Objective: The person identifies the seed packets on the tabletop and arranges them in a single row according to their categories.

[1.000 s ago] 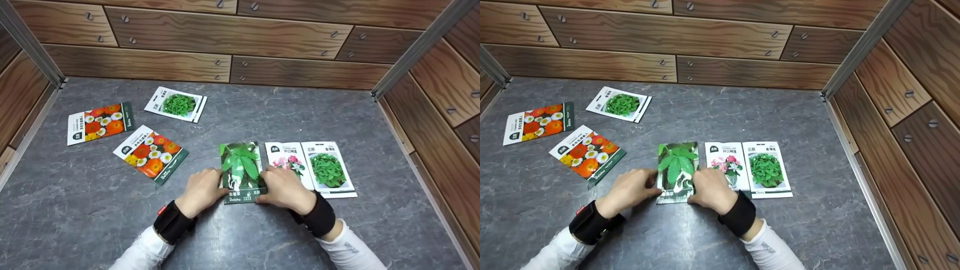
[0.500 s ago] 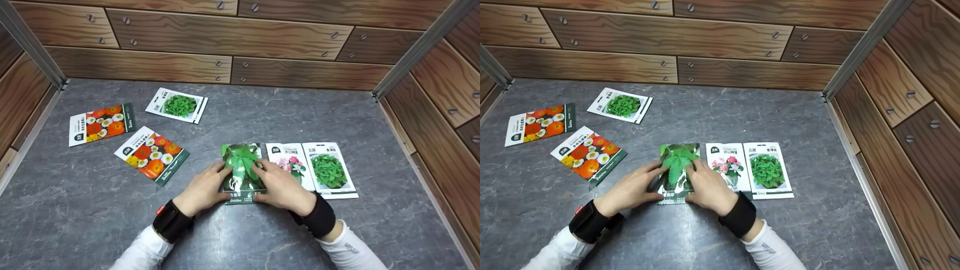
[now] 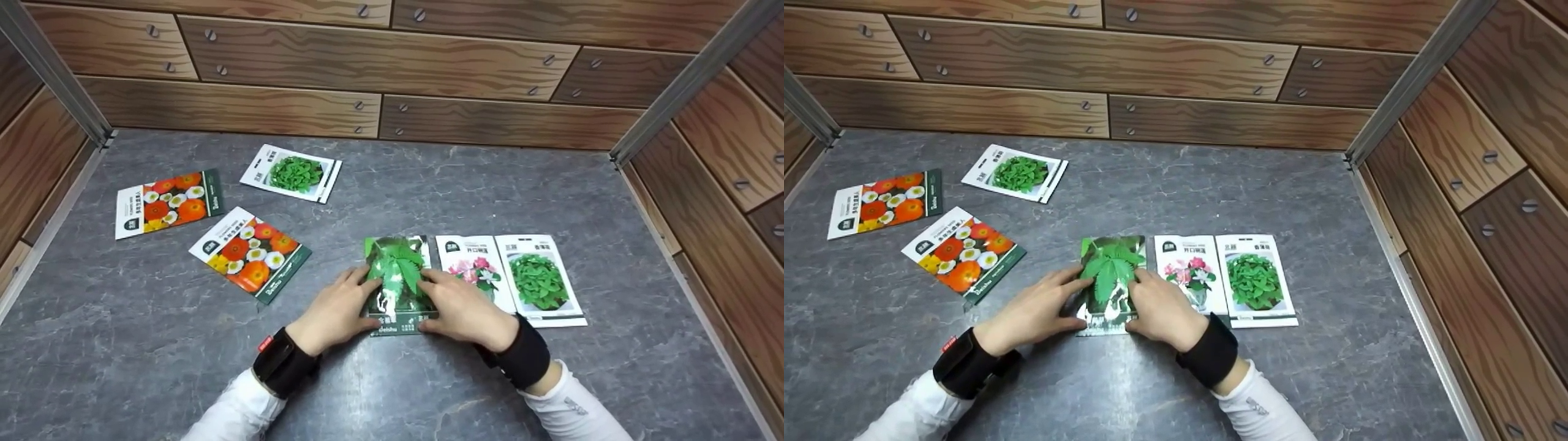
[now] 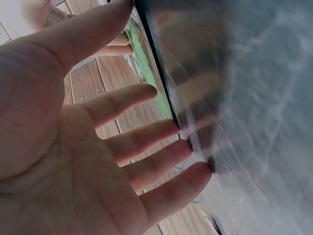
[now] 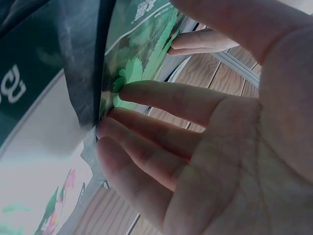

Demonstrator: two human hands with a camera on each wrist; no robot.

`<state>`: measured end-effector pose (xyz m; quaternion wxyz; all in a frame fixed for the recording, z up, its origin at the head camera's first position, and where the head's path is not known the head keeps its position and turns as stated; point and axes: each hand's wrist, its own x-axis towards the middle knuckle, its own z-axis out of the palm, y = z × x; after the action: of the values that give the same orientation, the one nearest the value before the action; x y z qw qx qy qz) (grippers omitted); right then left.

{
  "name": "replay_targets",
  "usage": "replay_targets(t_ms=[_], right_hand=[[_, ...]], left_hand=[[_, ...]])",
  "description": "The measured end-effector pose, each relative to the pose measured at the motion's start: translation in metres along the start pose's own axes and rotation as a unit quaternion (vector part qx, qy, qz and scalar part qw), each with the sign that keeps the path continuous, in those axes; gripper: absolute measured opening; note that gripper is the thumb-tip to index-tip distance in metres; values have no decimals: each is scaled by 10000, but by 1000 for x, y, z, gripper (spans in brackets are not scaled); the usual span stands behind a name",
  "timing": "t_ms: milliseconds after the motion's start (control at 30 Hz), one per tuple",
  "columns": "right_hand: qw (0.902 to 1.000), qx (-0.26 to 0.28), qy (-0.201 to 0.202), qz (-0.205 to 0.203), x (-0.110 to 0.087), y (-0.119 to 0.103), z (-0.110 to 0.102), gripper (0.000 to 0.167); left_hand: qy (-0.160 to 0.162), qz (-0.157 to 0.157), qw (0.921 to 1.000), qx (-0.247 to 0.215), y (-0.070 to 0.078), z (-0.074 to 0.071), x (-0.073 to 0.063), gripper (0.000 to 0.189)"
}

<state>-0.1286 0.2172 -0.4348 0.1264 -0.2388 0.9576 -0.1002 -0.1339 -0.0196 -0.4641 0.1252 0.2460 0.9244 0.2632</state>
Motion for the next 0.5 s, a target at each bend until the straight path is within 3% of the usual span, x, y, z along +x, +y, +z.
replay_targets(t_ms=[500], right_hand=[[9996,-60,-239,155,0,5,-6,75]], left_hand=[[63,43,9999,92,0,3,5,73]])
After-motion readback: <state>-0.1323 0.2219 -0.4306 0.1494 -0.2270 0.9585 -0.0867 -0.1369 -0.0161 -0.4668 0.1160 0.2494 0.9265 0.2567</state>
